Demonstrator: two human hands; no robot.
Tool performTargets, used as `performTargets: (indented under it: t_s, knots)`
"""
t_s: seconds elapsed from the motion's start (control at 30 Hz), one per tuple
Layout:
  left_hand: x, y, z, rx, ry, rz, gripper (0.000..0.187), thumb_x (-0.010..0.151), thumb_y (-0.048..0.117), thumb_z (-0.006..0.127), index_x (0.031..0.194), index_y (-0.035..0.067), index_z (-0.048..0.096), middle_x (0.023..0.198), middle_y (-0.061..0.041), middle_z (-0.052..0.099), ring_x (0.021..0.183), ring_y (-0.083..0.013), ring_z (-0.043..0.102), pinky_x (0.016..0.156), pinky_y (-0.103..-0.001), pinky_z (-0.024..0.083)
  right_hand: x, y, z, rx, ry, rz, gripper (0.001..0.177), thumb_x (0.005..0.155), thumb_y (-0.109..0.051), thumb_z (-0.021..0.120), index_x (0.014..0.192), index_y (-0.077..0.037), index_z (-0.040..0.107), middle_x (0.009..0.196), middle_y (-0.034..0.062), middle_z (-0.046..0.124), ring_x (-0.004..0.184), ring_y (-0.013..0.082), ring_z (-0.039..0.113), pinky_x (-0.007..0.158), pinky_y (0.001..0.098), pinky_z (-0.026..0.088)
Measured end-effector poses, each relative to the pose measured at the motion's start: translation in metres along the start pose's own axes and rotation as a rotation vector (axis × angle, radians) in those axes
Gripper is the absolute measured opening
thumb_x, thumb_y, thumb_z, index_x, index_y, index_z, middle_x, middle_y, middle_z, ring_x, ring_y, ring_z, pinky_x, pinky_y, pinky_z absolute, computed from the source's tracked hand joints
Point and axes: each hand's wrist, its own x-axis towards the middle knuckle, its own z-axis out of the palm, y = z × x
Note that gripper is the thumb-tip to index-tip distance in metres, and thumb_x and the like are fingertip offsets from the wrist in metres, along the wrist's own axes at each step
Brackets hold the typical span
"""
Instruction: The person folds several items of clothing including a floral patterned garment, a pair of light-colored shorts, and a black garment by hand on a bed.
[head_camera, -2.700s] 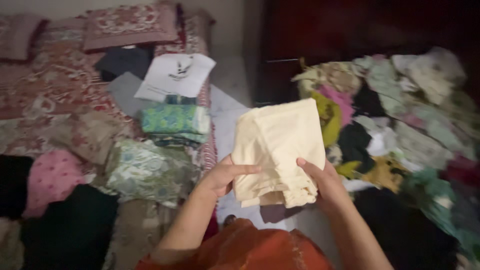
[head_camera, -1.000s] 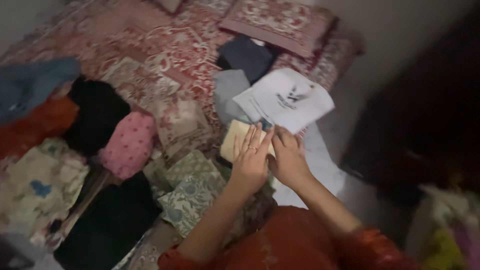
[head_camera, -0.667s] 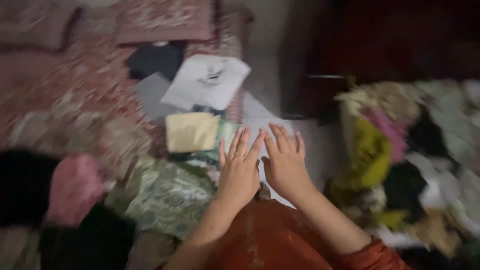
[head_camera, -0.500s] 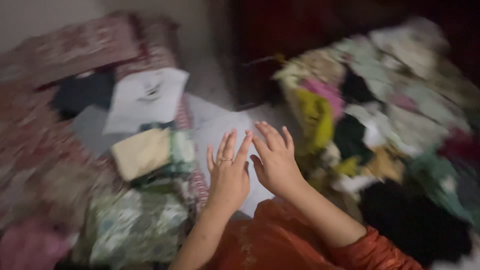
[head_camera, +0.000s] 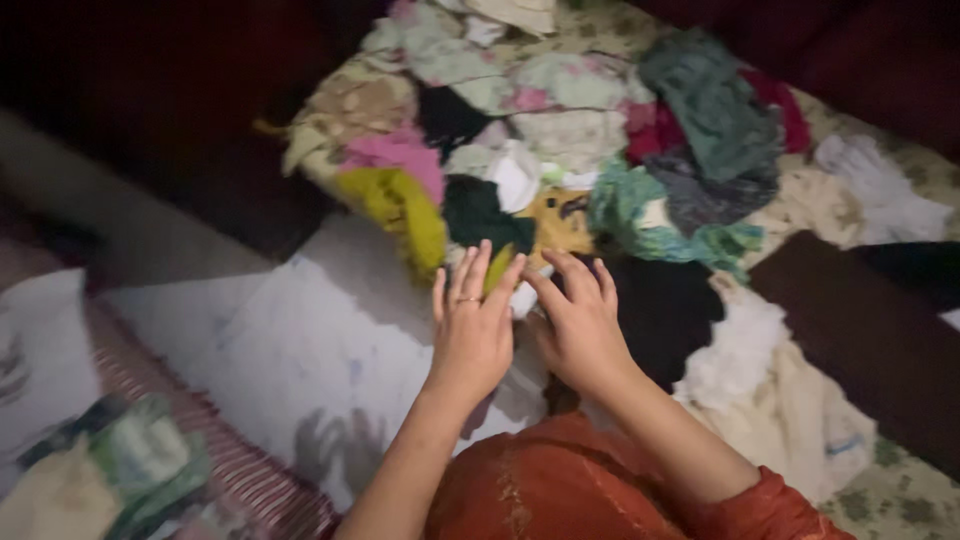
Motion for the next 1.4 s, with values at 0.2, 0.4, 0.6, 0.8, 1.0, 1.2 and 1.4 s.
performTargets:
  t_s: [0.2,0.4,0.6,0.8,1.0,1.2,1.4]
  knots:
    - [0.095,0.034,0.145,-0.050,-0.202,0.051,0.067,0.086,0.007,0.060,0.151,0.013,0.046,0.156,-0.020,0.042,0.149,-0.0359,0.033,0.119,-0.065,0.016,0.009,0.152,-0.012,0.017,0.033,0.121,0.049,0.080,-0.009,0.072,0.128,-0.010,0.062,0.135,0.0147,0.059,0.134,0.0364,0.051,0.114,0.0586,0.032]
    - [0.134,0.032,0.240,0.161,-0.552,-0.074,0.070,0.079,0.012,0.067,0.147,0.009,0.049,0.154,-0.019,0.042,0.148,-0.0339,0.031,0.117,-0.061,0.020,-0.007,0.279,0.041,0.084,-0.125,0.400,0.043,0.079,-0.011,0.070,0.122,-0.015,0.069,0.137,0.0135,0.059,0.130,0.0384,0.051,0.111,0.0534,0.038]
    - [0.140,0.012,0.266,0.341,-0.788,-0.149,0.055,0.080,0.030,0.075,0.128,0.008,0.060,0.155,-0.018,0.041,0.146,-0.0339,0.032,0.119,-0.059,0.021,-0.006,0.361,0.130,-0.182,-0.650,0.509,0.038,0.082,-0.019,0.069,0.119,-0.021,0.073,0.161,0.0193,0.026,0.152,0.0358,0.020,0.119,0.0605,0.020]
    - [0.145,0.000,0.251,0.335,-0.762,-0.204,0.056,0.082,0.034,0.076,0.129,0.008,0.061,0.151,-0.017,0.044,0.144,-0.0346,0.033,0.118,-0.061,0.020,-0.021,0.408,0.178,-0.030,-0.790,0.622,0.073,0.078,-0.040,0.080,0.140,-0.010,0.055,0.161,0.0105,0.025,0.150,0.0311,0.023,0.116,0.0623,0.025]
    - [0.172,0.033,0.226,0.215,-0.653,-0.146,0.092,0.072,0.026,0.084,0.152,0.012,0.040,0.156,-0.021,0.037,0.146,-0.0376,0.032,0.114,-0.062,0.023,-0.010,0.368,0.124,0.938,-0.276,0.584,0.052,0.082,-0.025,0.083,0.127,-0.006,0.067,0.139,0.0089,0.053,0.127,0.0260,0.060,0.110,0.0404,0.051]
    - [0.175,0.051,0.207,-0.254,-0.367,-0.019,0.087,0.069,0.022,0.086,0.148,0.017,0.048,0.146,-0.022,0.050,0.135,-0.0370,0.046,0.111,-0.054,0.037,-0.011,0.237,-0.061,1.225,-0.180,0.306,0.040,0.087,-0.007,0.077,0.126,-0.003,0.069,0.130,0.0082,0.057,0.126,0.0210,0.059,0.109,0.0364,0.048]
    - [0.167,0.038,0.177,-1.408,-0.104,-0.672,0.040,0.103,0.027,0.050,0.135,0.005,0.059,0.130,-0.012,0.067,0.113,-0.0310,0.064,0.095,-0.052,0.050,-0.040,0.187,-0.048,1.077,0.384,0.541,0.022,0.100,-0.017,0.071,0.118,-0.005,0.067,0.130,0.0132,0.061,0.128,0.0280,0.059,0.109,0.0443,0.048]
